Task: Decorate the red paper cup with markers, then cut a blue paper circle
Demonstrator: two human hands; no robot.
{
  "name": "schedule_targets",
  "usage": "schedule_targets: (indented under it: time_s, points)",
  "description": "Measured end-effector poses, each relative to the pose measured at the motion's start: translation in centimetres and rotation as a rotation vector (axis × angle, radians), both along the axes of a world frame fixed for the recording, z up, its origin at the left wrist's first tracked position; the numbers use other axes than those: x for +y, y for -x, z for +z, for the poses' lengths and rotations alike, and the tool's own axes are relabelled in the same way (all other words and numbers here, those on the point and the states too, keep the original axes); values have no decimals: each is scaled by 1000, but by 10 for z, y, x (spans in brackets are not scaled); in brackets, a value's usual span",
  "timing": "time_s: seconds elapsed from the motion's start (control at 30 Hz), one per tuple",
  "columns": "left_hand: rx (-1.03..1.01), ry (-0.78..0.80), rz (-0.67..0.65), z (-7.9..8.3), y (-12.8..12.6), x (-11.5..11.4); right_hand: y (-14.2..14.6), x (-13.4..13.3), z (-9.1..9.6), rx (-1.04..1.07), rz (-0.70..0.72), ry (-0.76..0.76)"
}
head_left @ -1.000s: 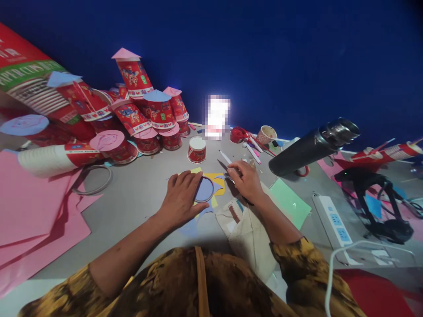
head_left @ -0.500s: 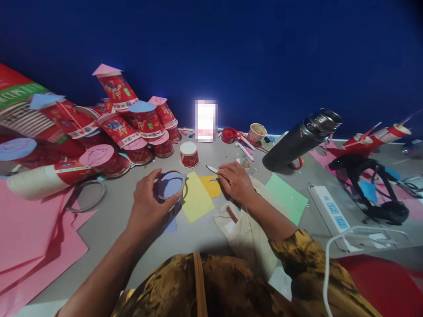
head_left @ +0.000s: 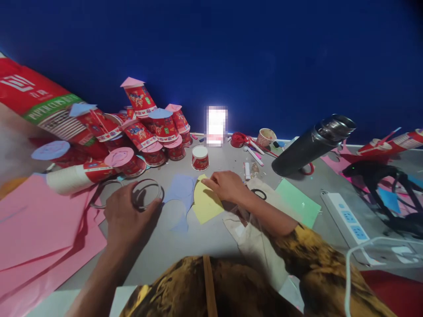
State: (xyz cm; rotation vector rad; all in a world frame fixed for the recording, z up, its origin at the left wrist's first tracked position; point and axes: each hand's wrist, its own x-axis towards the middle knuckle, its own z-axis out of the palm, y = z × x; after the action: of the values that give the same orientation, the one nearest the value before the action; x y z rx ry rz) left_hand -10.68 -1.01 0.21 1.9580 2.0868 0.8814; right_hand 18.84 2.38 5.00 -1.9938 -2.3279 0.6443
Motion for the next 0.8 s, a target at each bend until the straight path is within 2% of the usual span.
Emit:
schedule_targets:
  time_s: [0.13,0.23,0.33,0.4,0.47,0.57,0.67,0.8]
  points:
    - [117,48,10,-3,-6,-14,30,26,-15,94,-44,-24]
    - [40,-25,-8,5,0,-19,31,28,-20,147,-29,-45]
    - [-198,-47,-73,19,4,-18,14,18,-16,280,4,-50]
    - [-459,116,-131,28,-4,-12,-1,9,-9,559,-12,-33]
    - [-730,276,-214,34,-23,-3,-15,-1,-1,771,-28,-18]
    - [-947,480,-304,38,-63,9,-33,-16,8,918,-67,-9]
    - [-1047,660,-365,38,-97,13,-57,-36,11,910,-168,-73]
    - [-1108,705,-348,35,-107,16,-108,-72,2,631,-374,-284]
